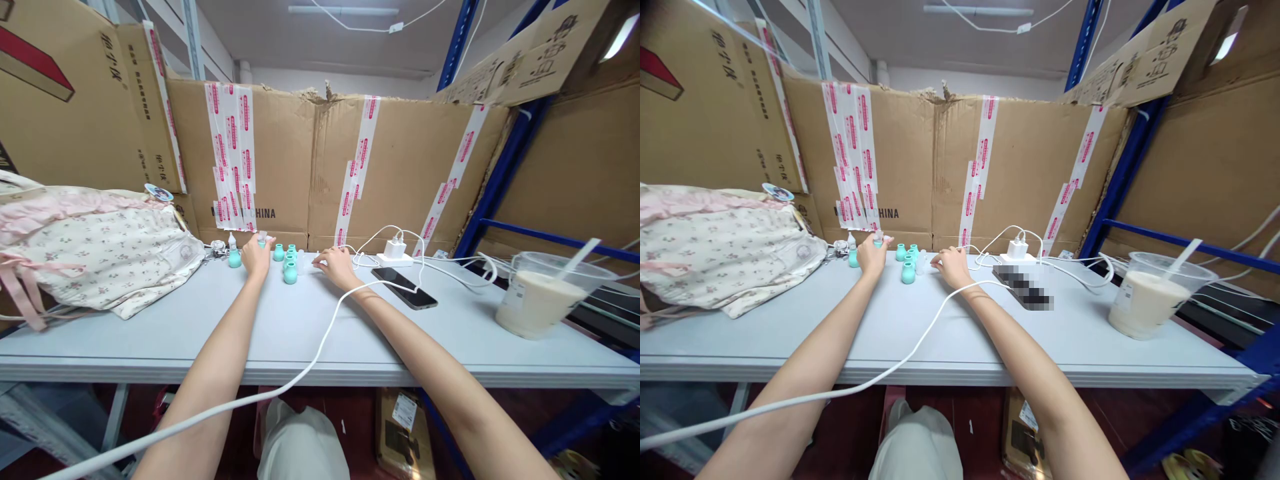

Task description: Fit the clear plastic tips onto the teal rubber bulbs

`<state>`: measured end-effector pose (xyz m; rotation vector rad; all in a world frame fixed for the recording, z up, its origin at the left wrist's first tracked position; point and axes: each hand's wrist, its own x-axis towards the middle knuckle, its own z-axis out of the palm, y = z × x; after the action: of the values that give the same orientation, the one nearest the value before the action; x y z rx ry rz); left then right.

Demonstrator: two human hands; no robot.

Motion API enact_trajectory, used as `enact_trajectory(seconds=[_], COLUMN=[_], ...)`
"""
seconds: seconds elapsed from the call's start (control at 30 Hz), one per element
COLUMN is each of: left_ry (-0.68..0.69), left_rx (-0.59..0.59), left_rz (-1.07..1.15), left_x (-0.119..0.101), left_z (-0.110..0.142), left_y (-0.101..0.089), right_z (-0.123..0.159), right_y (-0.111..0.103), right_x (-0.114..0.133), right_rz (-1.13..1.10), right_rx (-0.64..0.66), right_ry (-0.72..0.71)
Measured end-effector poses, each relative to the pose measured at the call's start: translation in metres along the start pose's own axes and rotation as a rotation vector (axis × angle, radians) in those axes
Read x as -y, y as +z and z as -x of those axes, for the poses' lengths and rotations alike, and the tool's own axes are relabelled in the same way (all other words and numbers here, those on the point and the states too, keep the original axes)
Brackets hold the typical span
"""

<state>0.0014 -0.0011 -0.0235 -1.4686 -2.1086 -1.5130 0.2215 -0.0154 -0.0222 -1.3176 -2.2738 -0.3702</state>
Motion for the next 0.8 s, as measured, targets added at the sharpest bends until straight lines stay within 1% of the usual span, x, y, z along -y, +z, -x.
enact_trajectory(seconds=[0.1,0.23,0.4,0.63,0.8], left_ry=[0.015,-0.002,0.001,0.033,0.052], left_rx=[0.014,0.027,0.045,0.080,0.096], left_rz=[0.010,0.012,0.000,-0.054,-0.073], left_x=[-0.002,-0.003,-0.002,-0.001,-0.002], left_z=[0.001,0.001,0.000,-0.001,-0.001], left_y=[-0.001,-0.001,0.000,0.003,0.003], right_z=[-0.009,-0.020,-0.020,-0.011,-0.014], right_y=[-0.002,-0.001,0.003,-0.007,0.001], right_x=[0.002,0.005,0.002,-0.007,-0.006], right_rz=[-0.016,-0.061,-0.063,-0.070,-0.028], right_rx=[0.029,0.012,0.001,-0.066,-0.031], right_ry=[0.029,0.096,0.156,0.143,0.103])
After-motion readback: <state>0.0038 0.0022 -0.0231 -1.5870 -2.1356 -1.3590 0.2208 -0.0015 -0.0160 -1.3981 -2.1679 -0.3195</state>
